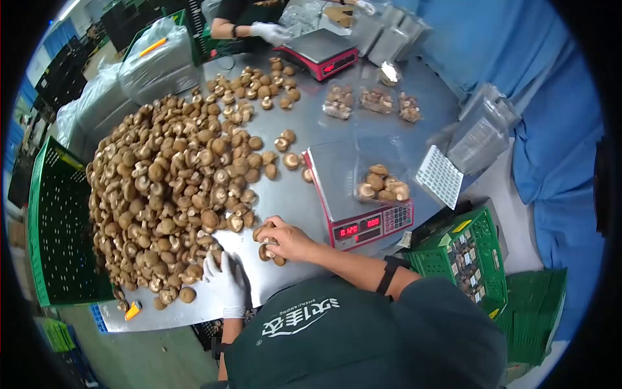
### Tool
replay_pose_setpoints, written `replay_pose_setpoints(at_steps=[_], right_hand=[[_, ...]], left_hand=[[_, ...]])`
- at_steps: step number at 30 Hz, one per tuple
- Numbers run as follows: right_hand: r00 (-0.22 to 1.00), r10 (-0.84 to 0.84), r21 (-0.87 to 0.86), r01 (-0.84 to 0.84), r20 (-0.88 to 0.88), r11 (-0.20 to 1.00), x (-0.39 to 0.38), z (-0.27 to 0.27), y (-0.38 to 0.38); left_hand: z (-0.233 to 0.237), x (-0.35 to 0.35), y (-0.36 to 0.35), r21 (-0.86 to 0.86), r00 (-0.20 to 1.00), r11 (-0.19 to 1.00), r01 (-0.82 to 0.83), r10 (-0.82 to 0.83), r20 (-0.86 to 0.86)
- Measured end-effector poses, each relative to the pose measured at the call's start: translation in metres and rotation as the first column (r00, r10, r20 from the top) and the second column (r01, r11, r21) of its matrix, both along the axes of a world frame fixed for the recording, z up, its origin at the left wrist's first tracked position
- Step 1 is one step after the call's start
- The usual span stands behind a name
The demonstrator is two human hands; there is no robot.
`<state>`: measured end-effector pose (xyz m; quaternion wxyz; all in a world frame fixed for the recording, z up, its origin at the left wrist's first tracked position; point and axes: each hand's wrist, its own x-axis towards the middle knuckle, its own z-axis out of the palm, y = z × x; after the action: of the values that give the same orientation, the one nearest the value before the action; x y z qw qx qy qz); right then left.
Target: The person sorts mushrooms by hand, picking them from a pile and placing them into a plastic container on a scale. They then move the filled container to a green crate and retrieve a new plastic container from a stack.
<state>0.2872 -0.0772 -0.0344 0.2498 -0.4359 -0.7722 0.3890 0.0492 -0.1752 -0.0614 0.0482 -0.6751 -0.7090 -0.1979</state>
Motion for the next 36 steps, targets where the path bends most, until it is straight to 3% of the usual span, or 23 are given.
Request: replay_pose_setpoints(at_steps=[5,7,9,11,13,17,19,23,25,26,28,31,32,33,35,36], right_hand=[[1.0,0.003,0.1,-0.001,-0.02,0.995,0.031,0.049,-0.006],[0.987,-0.105,0.102,0.118,-0.126,0.988,0.051,0.082,-0.009],[0.969,-0.215,0.283,0.241,-0.12,0.928,0.088,0.11,-0.007],[0.921,-0.389,0.413,0.358,-0.009,0.838,0.136,0.128,-0.002],[0.88,-0.473,0.537,0.381,0.038,0.753,0.182,0.14,0.005],[0.852,-0.475,0.557,0.291,0.219,0.778,0.24,0.135,0.012],[0.852,-0.423,0.613,0.163,0.307,0.773,0.255,0.12,0.014],[0.854,-0.481,0.593,0.286,0.2,0.753,0.268,0.103,0.012],[0.815,-0.579,0.355,0.547,-0.022,0.758,0.272,0.093,0.009],[0.811,-0.584,0.354,0.555,-0.028,0.753,0.273,0.091,0.008],[0.699,-0.663,0.172,0.712,-0.267,0.681,0.274,0.089,0.009],[0.59,-0.716,0.172,0.803,-0.373,0.571,0.281,0.094,0.015],[0.66,-0.711,0.247,0.751,-0.243,0.613,0.288,0.097,0.017],[0.663,-0.705,0.247,0.749,-0.254,0.615,0.294,0.092,0.017],[0.695,-0.718,0.39,0.65,0.044,0.652,0.301,0.074,0.018],[0.727,-0.687,0.228,0.672,-0.021,0.704,0.304,0.068,0.016]], left_hand=[[-0.017,-0.012,0.022,0.069,0.999,0.998,0.003,0.0,-0.039],[-0.008,-0.018,0.027,0.081,0.998,0.996,0.044,-0.041,-0.043],[-0.008,-0.026,0.027,0.1,0.992,0.987,0.126,-0.125,-0.013],[-0.009,-0.03,0.028,0.07,0.99,0.988,0.136,-0.138,0.021],[-0.012,-0.031,0.03,0.188,0.981,0.976,0.112,-0.139,0.139],[0.027,-0.003,0.041,0.26,0.961,0.961,0.097,-0.158,0.225],[0.05,0.026,0.055,0.317,0.935,0.937,0.149,-0.238,0.263],[0.106,0.108,0.079,0.336,0.791,0.863,0.379,-0.49,0.367],[0.141,0.151,0.086,0.258,0.685,0.815,0.519,-0.577,0.445],[0.14,0.166,0.091,0.291,0.643,0.79,0.539,-0.609,0.464],[0.149,0.207,0.108,0.32,0.561,0.708,0.63,-0.7,0.442],[0.151,0.271,0.136,0.37,0.445,0.604,0.706,-0.785,0.432],[0.149,0.287,0.144,0.37,0.442,0.597,0.712,-0.79,0.425],[0.141,0.3,0.154,0.339,0.442,0.576,0.744,-0.804,0.397],[0.138,0.317,0.156,0.165,0.518,0.588,0.792,-0.789,0.33],[0.131,0.321,0.157,0.124,0.515,0.569,0.813,-0.801,0.305]])
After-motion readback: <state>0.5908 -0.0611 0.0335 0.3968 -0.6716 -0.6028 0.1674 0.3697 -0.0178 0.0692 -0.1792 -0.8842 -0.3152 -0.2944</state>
